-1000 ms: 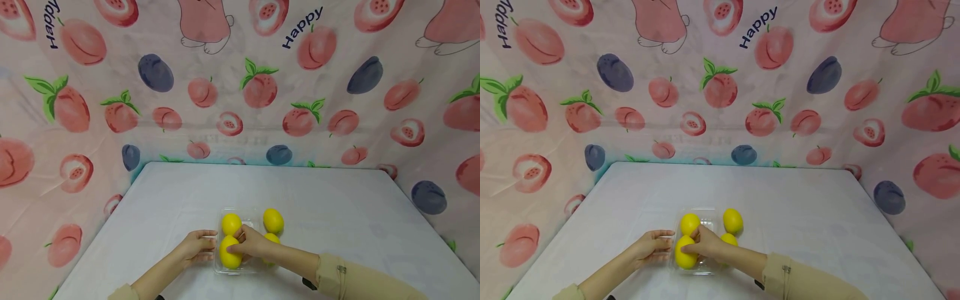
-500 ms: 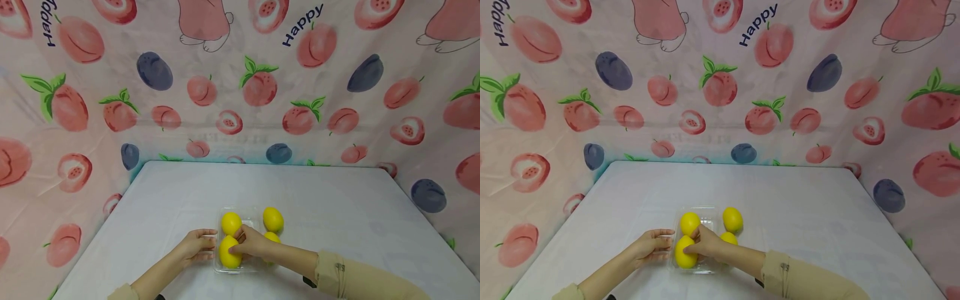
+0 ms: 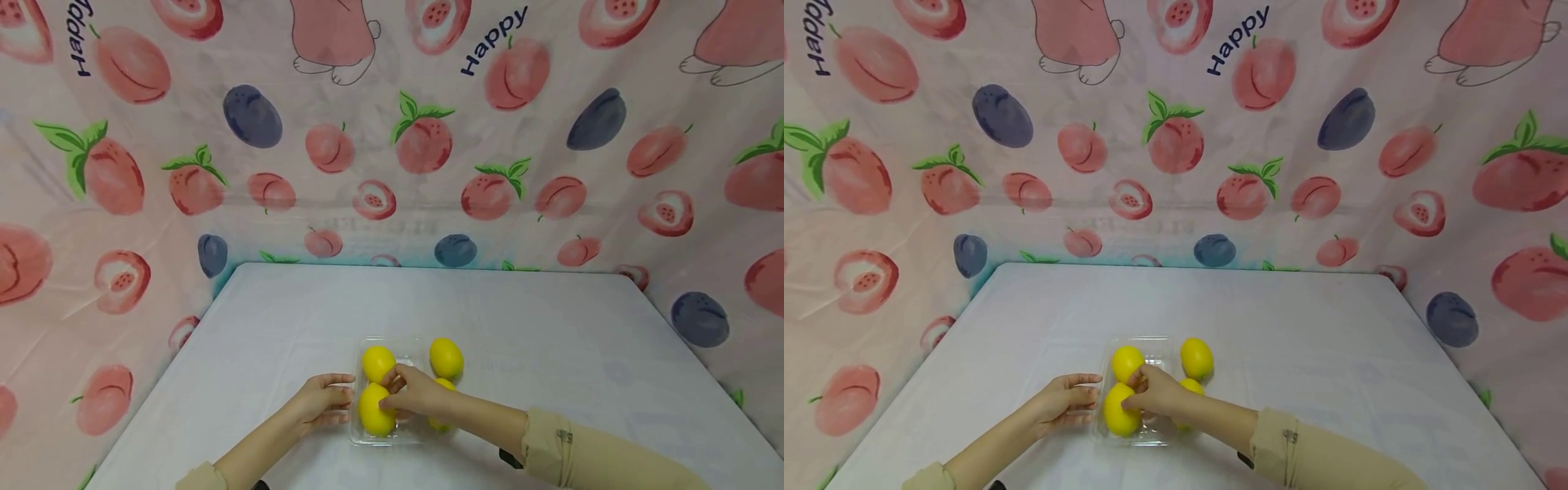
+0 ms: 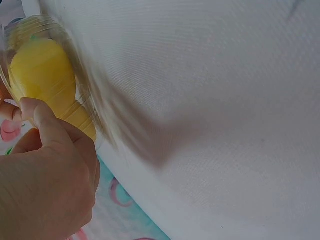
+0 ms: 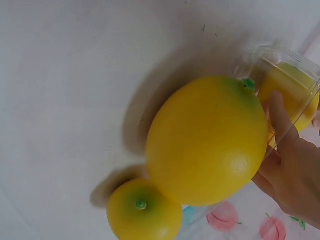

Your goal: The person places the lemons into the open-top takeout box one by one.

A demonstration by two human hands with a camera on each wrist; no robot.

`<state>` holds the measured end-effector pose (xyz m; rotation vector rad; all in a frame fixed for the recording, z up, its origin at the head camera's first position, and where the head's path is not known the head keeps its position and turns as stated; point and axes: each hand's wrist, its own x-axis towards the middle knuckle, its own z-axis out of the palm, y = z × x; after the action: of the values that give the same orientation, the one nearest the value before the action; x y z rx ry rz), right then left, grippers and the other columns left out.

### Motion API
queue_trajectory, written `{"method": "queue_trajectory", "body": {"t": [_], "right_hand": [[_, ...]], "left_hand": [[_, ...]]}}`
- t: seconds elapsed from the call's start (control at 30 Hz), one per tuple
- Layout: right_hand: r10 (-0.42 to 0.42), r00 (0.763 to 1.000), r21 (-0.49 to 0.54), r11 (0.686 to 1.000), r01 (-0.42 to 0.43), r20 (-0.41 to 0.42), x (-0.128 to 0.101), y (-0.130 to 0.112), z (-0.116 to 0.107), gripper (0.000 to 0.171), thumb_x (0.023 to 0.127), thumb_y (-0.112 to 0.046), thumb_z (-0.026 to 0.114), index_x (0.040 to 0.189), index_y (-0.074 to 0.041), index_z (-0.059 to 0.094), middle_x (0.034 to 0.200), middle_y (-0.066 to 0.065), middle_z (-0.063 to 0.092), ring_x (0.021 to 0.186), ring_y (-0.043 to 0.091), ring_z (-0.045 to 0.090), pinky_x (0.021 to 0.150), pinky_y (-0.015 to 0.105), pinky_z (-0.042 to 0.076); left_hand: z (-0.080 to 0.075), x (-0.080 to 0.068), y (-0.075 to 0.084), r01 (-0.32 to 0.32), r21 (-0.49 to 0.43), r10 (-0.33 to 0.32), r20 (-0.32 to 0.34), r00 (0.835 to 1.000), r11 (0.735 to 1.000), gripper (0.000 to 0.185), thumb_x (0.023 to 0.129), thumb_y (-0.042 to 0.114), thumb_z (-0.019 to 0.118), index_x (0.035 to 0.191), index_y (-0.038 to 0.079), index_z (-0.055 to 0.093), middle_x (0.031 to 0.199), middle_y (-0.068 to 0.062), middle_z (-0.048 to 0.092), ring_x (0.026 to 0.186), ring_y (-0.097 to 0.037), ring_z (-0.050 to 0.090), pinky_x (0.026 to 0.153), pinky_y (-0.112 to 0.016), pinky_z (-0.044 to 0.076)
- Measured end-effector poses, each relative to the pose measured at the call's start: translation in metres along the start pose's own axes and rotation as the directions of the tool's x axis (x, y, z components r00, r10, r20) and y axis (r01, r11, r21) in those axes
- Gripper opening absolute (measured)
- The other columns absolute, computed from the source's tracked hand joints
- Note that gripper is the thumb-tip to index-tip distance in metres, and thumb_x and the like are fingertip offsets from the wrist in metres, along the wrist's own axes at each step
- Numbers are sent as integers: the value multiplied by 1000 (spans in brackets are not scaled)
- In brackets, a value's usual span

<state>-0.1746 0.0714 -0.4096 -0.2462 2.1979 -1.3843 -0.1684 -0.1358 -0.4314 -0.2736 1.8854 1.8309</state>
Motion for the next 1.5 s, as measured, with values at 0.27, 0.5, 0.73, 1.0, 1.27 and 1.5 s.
{"method": "queue_trajectory", "body": {"t": [0.27,0.5,0.73,1.0,1.27,1.5], "right_hand": [[-4,1000,-7,1000,4,-6,-1,0,-6,30,81,-9,70,107,-2,56,96,9,56,77,17,56,74,34,59],[-28,999,38,999,27,16,-1,0,-13,30,83,-8,67,109,1,56,92,8,57,74,15,58,73,33,60],[-58,997,82,995,54,53,-6,2,-20,31,85,-7,64,113,4,54,93,9,57,77,15,59,75,35,60],[-84,993,104,992,75,81,-12,0,-39,36,90,-12,62,119,6,50,98,11,59,85,20,63,80,35,59],[-79,997,123,989,76,18,-18,2,-68,40,91,-16,62,121,6,48,103,19,59,90,27,65,84,36,58],[-72,997,112,991,74,-29,-17,8,-87,42,91,-18,60,123,5,47,109,25,60,87,20,63,87,38,57]], "left_hand": [[0,1,0,0,5,0,-11,1000,1000,40,88,0,59,127,-5,49,85,-2,57,72,-13,57,67,-26,60],[-1,1,-1,-2,-2,2,-1,1000,1000,41,88,0,58,127,-6,48,85,-3,57,72,-12,57,66,-25,60],[-1,0,-1,3,-2,-3,4,1000,1000,41,89,1,58,128,-5,47,85,-2,57,73,-12,57,66,-25,60],[-1,0,2,11,5,-11,-14,1000,1000,40,88,-1,58,126,-6,48,84,-2,57,72,-12,57,66,-26,60],[2,2,5,15,22,-14,-33,999,1000,37,89,-1,56,125,-6,49,85,-3,59,70,-12,58,64,-26,60],[2,1,4,14,22,-13,-26,1000,1000,38,90,-2,55,127,-7,48,84,-3,59,70,-12,58,65,-26,60]]}}
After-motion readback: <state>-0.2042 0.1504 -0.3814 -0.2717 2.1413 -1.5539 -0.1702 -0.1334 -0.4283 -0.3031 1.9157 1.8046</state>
